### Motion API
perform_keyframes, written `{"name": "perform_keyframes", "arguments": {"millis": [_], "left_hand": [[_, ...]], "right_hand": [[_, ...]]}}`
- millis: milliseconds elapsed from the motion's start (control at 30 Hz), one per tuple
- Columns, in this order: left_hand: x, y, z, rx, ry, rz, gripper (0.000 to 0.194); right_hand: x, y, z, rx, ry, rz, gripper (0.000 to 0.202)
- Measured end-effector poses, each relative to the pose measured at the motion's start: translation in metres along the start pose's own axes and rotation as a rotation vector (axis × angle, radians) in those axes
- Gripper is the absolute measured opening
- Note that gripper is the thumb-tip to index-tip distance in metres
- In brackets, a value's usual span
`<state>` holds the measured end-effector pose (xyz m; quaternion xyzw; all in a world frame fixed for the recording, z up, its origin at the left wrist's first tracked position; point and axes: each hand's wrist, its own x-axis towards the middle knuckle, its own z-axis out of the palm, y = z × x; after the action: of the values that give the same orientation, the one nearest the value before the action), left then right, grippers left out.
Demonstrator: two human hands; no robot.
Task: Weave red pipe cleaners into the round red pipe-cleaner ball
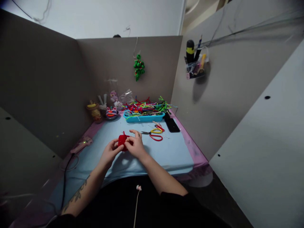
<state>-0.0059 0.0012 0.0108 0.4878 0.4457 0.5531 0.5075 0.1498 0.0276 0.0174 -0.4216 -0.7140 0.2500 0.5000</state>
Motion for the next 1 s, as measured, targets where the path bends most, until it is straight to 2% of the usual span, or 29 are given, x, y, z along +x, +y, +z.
{"name": "perform_keyframes", "arguments": {"millis": [133,400,533,700,1000], "left_hand": [[-0.001,0.003,0.0,0.09,-0.015,0.0,0.04],[-0.004,0.004,0.005,0.167,0.047,0.056,0.029],[-0.005,0.004,0.007,0.177,0.043,0.035,0.027],[-0.006,0.004,0.006,0.201,0.009,0.034,0.022],[-0.006,0.004,0.001,0.18,0.019,-0.026,0.02]], "right_hand": [[-0.001,-0.001,0.003,-0.028,0.022,-0.037,0.011],[-0.001,0.002,0.001,0.041,0.049,-0.01,0.006],[0.001,0.001,-0.009,-0.004,0.094,-0.121,0.013],[0.01,0.002,-0.014,-0.218,-0.082,-0.307,0.033],[0.024,0.003,-0.007,-0.418,-0.219,-0.4,0.022]]}}
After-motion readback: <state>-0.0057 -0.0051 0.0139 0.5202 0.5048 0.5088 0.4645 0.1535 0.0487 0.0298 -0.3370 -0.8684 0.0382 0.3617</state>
